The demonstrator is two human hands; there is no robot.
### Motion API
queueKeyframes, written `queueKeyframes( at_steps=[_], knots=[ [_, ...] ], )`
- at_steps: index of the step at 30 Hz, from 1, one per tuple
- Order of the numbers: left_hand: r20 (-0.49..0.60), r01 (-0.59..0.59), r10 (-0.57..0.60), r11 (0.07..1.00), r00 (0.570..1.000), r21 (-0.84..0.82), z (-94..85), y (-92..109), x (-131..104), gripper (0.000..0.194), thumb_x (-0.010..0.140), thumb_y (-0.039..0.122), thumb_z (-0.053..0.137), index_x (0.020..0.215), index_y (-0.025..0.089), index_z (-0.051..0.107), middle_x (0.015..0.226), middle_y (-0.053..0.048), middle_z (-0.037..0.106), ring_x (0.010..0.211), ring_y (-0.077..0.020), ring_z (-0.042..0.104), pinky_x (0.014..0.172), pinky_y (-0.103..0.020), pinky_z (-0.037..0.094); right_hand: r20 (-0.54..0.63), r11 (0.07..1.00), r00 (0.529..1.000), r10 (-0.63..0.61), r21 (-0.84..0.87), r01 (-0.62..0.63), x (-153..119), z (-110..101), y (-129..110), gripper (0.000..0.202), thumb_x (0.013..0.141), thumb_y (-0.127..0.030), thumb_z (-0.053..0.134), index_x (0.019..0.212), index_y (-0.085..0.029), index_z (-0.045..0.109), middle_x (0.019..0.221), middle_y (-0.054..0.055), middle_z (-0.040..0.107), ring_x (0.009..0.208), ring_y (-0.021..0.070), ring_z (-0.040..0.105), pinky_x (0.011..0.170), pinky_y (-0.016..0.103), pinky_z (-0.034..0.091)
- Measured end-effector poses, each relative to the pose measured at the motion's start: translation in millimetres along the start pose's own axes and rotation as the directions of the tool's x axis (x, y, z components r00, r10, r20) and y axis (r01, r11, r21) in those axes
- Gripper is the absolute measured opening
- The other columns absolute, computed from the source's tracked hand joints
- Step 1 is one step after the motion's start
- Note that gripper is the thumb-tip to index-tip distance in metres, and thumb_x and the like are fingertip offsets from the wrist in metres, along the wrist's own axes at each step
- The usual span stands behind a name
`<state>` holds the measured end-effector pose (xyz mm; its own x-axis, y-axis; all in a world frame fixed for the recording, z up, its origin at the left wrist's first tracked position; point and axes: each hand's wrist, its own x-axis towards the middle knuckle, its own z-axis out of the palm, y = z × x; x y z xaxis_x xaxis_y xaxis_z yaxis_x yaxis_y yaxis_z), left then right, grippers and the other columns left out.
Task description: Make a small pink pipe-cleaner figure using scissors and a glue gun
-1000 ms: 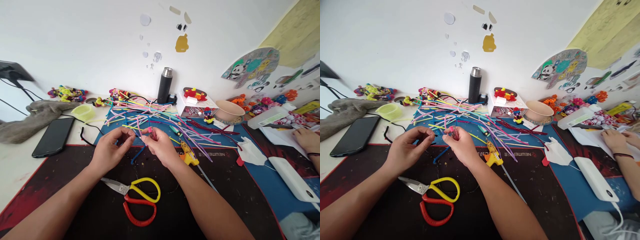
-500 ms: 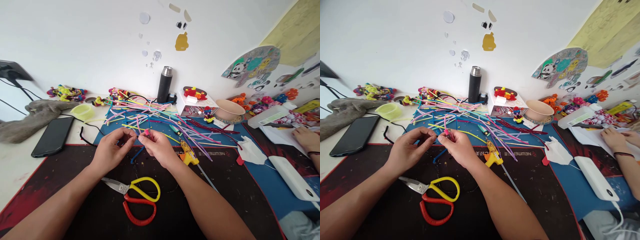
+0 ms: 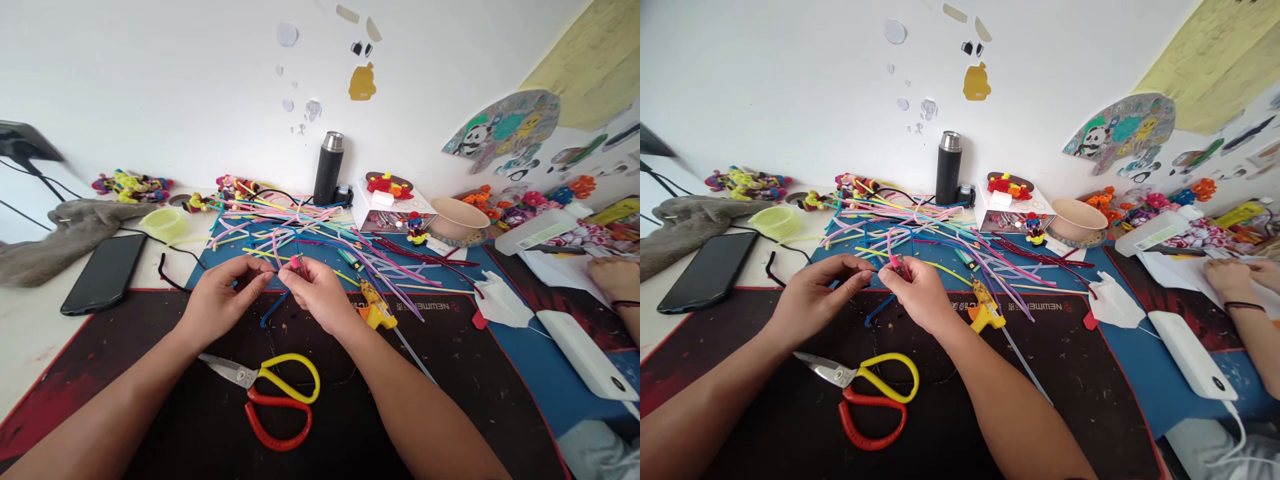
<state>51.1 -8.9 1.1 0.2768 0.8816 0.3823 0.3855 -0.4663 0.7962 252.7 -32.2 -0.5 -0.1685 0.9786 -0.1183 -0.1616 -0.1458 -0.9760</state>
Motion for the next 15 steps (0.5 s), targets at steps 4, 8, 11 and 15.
queueKeyframes(
  at_steps=[4, 8, 11, 15],
  knots=[
    [0.008, -0.018, 0.018, 1.0, 1.0, 0.008, -0.5, 0.9, -0.1, 0.024, 0.099, 0.047, 0.073, 0.096, 0.023, 0.077, 0.091, -0.002, 0.081, 0.078, -0.0196, 0.072, 0.074, -0.029, 0.057, 0.0, 0.998, 0.999, -0.038, -0.05, 0.038, 0.5, -0.5, 1.7, 0.036, 0.089, -0.055, 0.083, 0.095, -0.023, 0.068, 0.063, -0.01, 0.04, 0.051, 0.0096, 0.028, 0.049, 0.026, 0.021],
    [0.028, -0.036, 0.035, 0.998, 0.999, 0.047, -1.2, 0.7, 0.0, 0.026, 0.101, 0.048, 0.07, 0.096, 0.024, 0.077, 0.089, -0.003, 0.081, 0.076, -0.0194, 0.071, 0.07, -0.029, 0.055, -0.002, 0.994, 0.999, -0.053, -0.095, 0.052, 0.4, -0.8, 2.3, 0.032, 0.09, -0.053, 0.079, 0.095, -0.023, 0.067, 0.063, -0.009, 0.042, 0.052, 0.0105, 0.032, 0.05, 0.026, 0.024],
    [0.042, -0.048, 0.045, 0.995, 0.998, 0.086, -2.0, 1.2, 0.1, 0.028, 0.101, 0.049, 0.068, 0.096, 0.023, 0.077, 0.087, -0.003, 0.08, 0.074, -0.0195, 0.071, 0.066, -0.028, 0.053, -0.004, 0.991, 0.998, -0.06, -0.121, 0.059, 0.1, -0.9, 1.8, 0.033, 0.091, -0.054, 0.078, 0.094, -0.023, 0.067, 0.063, -0.009, 0.043, 0.053, 0.0111, 0.035, 0.052, 0.027, 0.025],
    [0.053, -0.055, 0.05, 0.993, 0.997, 0.106, -3.1, 2.7, 0.4, 0.025, 0.1, 0.046, 0.067, 0.095, 0.023, 0.077, 0.086, -0.002, 0.08, 0.073, -0.0187, 0.07, 0.065, -0.027, 0.054, -0.005, 0.99, 0.998, -0.059, -0.13, 0.058, -0.3, -0.2, 0.9, 0.032, 0.091, -0.053, 0.078, 0.093, -0.023, 0.066, 0.064, -0.009, 0.043, 0.054, 0.011, 0.034, 0.052, 0.027, 0.025]
  ],
)
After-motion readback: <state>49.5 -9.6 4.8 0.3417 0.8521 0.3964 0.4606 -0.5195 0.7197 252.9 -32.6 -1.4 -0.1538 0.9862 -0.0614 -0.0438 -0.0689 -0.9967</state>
